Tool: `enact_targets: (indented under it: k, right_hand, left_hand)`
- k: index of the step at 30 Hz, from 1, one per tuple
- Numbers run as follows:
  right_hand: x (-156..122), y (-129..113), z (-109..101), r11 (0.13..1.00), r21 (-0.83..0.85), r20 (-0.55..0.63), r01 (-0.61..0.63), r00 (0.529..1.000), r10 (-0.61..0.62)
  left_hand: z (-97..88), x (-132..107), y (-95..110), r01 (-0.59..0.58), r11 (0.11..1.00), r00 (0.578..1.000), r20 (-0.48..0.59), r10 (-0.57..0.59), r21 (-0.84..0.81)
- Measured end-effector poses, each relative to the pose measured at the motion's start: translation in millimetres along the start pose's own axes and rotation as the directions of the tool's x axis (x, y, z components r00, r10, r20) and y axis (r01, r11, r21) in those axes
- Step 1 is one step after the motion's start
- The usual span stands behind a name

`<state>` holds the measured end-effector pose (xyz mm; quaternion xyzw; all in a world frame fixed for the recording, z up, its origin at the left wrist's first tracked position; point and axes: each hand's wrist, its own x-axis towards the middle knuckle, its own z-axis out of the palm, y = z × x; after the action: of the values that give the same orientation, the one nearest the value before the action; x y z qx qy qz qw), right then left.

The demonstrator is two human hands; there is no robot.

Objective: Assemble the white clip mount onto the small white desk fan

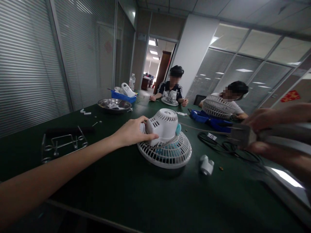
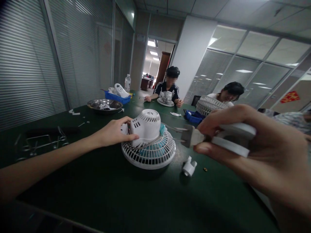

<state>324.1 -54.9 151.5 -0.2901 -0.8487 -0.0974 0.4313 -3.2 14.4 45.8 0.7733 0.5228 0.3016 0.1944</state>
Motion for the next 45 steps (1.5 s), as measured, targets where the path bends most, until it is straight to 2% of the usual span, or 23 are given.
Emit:
enact_targets:
  k: [3,5,7,9,12,14,16,19,22,26,28,31,33,37,41,45]
  right_hand:
    - [-1,-17,42,0.993,0.097,0.065,-0.060,0.996,0.054]
    - [-17,-18,70,0.989,0.065,0.014,-0.130,0.991,0.130]
    - [-37,-17,97,0.994,0.104,0.143,-0.041,0.989,0.026]
    - [-52,-16,118,0.990,0.117,0.278,0.076,0.955,-0.106]
    - [-64,-20,136,0.973,0.151,0.347,0.174,0.912,-0.217]
    - [-65,-23,139,0.968,0.201,0.367,0.149,0.905,-0.215]
    - [-64,-24,137,0.969,0.237,0.395,0.067,0.905,-0.159]
    - [-58,-24,129,0.958,0.280,0.417,-0.065,0.907,-0.061]
    - [-48,-25,118,0.935,0.343,0.382,-0.093,0.923,-0.048]
    - [-30,-25,97,0.952,0.270,0.308,-0.145,0.950,0.057]
    - [-22,-23,86,0.965,0.155,0.358,-0.209,0.923,0.143]
    - [-11,-17,74,0.957,-0.020,0.477,-0.291,0.838,0.265]
    - [-4,-12,71,0.936,-0.126,0.519,-0.330,0.782,0.345]
    - [9,-5,74,0.892,-0.305,0.527,-0.334,0.721,0.450]
    - [18,0,87,0.897,-0.327,0.576,-0.297,0.690,0.438]
    - [20,8,98,0.890,-0.281,0.588,-0.358,0.669,0.455]
  left_hand:
    - [1.4,-3,3,0.004,0.999,1.000,-0.013,-0.003,0.034]
    - [3.1,-4,4,0.007,0.999,1.000,-0.017,-0.006,0.047]
    - [4.8,-4,3,0.008,0.999,1.000,-0.023,-0.007,0.054]
    - [6.1,-4,3,0.000,0.998,0.999,-0.038,0.003,0.058]
    - [7.4,-2,3,-0.016,0.998,0.999,-0.047,0.019,0.068]
    - [8.2,-1,2,-0.029,0.998,0.998,-0.054,0.032,0.061]
    - [8.8,1,-2,-0.062,0.998,0.995,-0.072,0.062,0.003]
    - [8.6,6,-11,-0.100,0.975,0.992,-0.090,0.084,-0.198]
    - [7.6,10,-18,-0.109,0.938,0.992,-0.099,0.080,-0.330]
    - [8.0,8,-14,-0.169,0.956,0.986,-0.031,0.166,-0.240]
    - [8.9,3,-8,-0.187,0.966,0.980,0.034,0.197,-0.180]
    - [10.5,-3,1,-0.207,0.972,0.972,0.086,0.217,-0.112]
    - [11.7,-6,3,-0.226,0.972,0.968,0.096,0.232,-0.070]
    - [17.6,-7,3,-0.226,0.973,0.971,0.065,0.228,-0.042]
    - [29.9,-7,0,-0.171,0.984,0.985,-0.011,0.171,-0.049]
    - [38.8,-10,-1,-0.177,0.984,0.984,-0.030,0.177,-0.011]
